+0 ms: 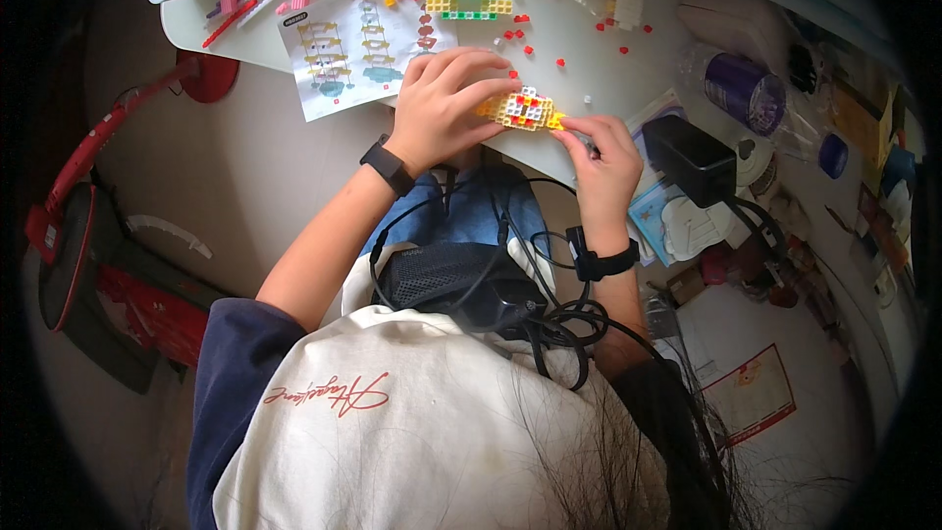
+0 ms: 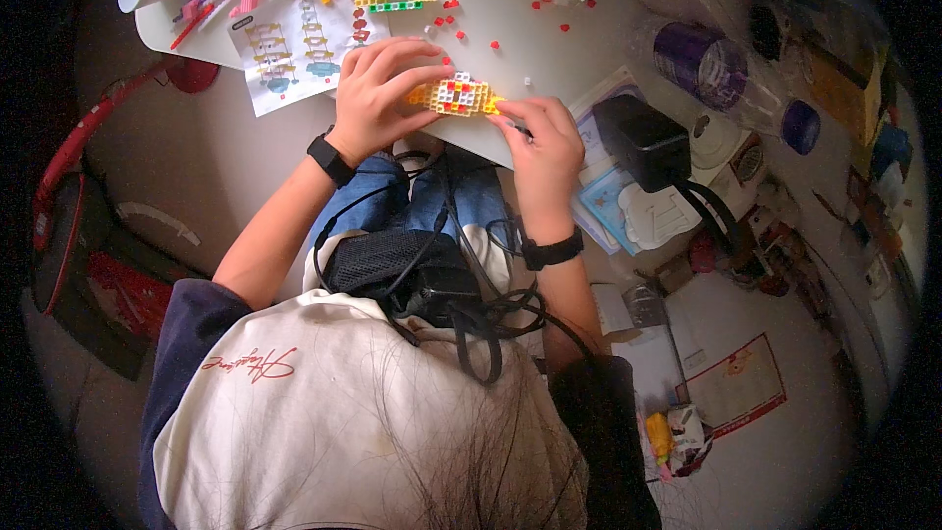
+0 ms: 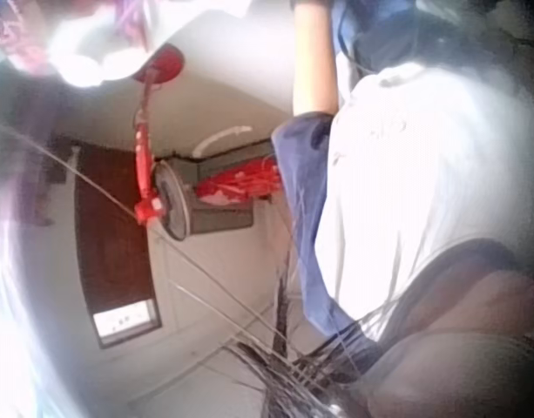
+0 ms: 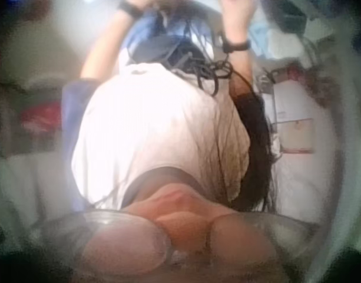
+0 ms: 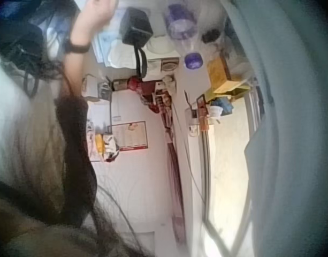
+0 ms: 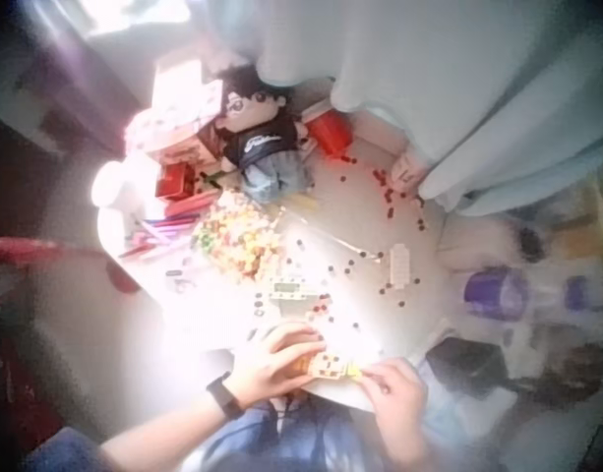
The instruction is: The person assembles small interlocking plastic blocks by hand to build a colorful toy figure while following a printed instruction sheet on the desk.
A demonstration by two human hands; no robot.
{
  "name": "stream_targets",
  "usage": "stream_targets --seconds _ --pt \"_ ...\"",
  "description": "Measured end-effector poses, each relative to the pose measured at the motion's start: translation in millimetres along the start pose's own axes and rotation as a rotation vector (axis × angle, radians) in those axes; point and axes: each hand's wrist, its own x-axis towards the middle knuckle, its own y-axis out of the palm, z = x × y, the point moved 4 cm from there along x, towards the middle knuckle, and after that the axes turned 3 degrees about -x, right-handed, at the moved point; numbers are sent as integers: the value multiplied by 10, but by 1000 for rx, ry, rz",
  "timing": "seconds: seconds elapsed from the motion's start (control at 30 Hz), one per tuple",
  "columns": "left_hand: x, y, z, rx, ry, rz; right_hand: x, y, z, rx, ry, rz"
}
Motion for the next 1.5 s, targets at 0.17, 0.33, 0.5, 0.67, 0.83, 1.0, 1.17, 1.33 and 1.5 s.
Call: stream_targets --seconds 0.17,0.33,0.5,0.67,0.83,1.0,1.17,1.33,1.5 --pt "-11 3 20 -12 -14 -11 2 35 28 -40 -28 19" --pt "-5 0 25 -15 -6 -13 15 52 39 -18 1 8" --pt "-9 7 19 -16 -6 -16 16 36 37 -32 14 18" --pt "-9 5 18 -9 -8 -20 45 21 159 -226 -143 48" --pt "-10 6 18 -9 -12 -16 116 17 192 -295 -99 135" --pt "-19 11 31 -19 -9 -20 224 73 61 -150 124 264" --pt "-8 -5 16 -17 -15 -13 330 91 -90 -39 300 383" --pt "-11 10 21 -7 -26 -2 438 78 -133 -145 368 467" --pt "-6 9 15 1 -25 -8 509 69 -102 -205 389 496"
